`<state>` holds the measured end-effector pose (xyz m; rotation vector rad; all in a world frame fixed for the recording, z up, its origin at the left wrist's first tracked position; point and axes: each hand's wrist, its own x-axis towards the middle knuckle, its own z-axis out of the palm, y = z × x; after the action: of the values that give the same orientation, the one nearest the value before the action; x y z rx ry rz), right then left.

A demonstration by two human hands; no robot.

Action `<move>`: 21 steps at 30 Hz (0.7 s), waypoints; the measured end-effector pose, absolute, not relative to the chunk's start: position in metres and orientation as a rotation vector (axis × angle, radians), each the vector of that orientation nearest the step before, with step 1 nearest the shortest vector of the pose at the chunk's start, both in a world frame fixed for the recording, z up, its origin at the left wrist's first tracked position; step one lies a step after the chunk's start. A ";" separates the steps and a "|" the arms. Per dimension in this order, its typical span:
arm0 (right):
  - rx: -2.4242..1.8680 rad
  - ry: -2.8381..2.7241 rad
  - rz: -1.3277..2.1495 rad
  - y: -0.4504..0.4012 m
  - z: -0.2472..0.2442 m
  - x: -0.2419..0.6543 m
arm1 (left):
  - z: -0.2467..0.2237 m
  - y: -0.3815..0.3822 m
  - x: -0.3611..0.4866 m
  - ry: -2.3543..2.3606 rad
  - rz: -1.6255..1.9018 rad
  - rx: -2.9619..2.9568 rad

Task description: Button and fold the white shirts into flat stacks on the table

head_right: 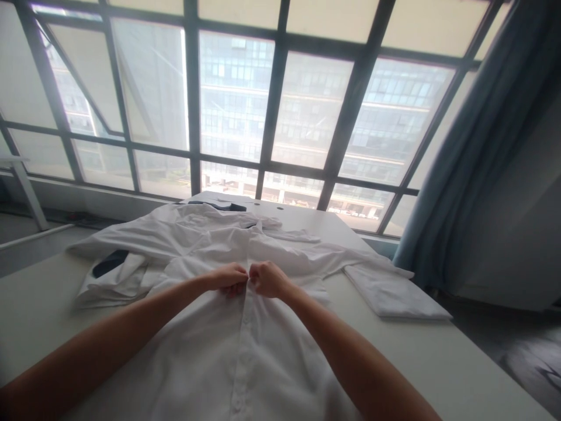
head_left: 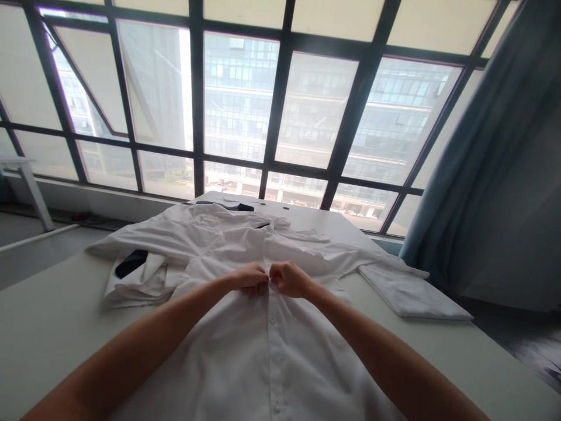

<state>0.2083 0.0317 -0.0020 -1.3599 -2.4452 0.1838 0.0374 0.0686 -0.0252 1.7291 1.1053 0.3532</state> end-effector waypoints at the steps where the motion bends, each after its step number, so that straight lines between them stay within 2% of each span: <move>1: -1.375 -2.356 0.247 0.032 -0.007 0.207 | -0.029 0.068 0.037 1.086 0.390 1.724; 7: -1.577 -1.824 0.793 0.031 -0.026 0.204 | -0.042 0.067 0.034 0.944 0.511 1.774; 10: -1.617 -1.791 0.983 0.035 -0.029 0.209 | -0.041 0.067 0.032 0.921 0.515 1.754; 15: -1.577 -1.849 1.071 0.041 -0.038 0.215 | -0.038 0.067 0.029 0.910 0.459 1.725; 21: -1.574 -1.797 0.919 0.036 -0.040 0.207 | -0.036 0.070 0.027 0.878 0.408 1.748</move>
<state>0.2075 0.0362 -0.0403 -1.5739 -1.7971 0.9192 0.0270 0.0696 -0.0362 1.7484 0.8778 0.4076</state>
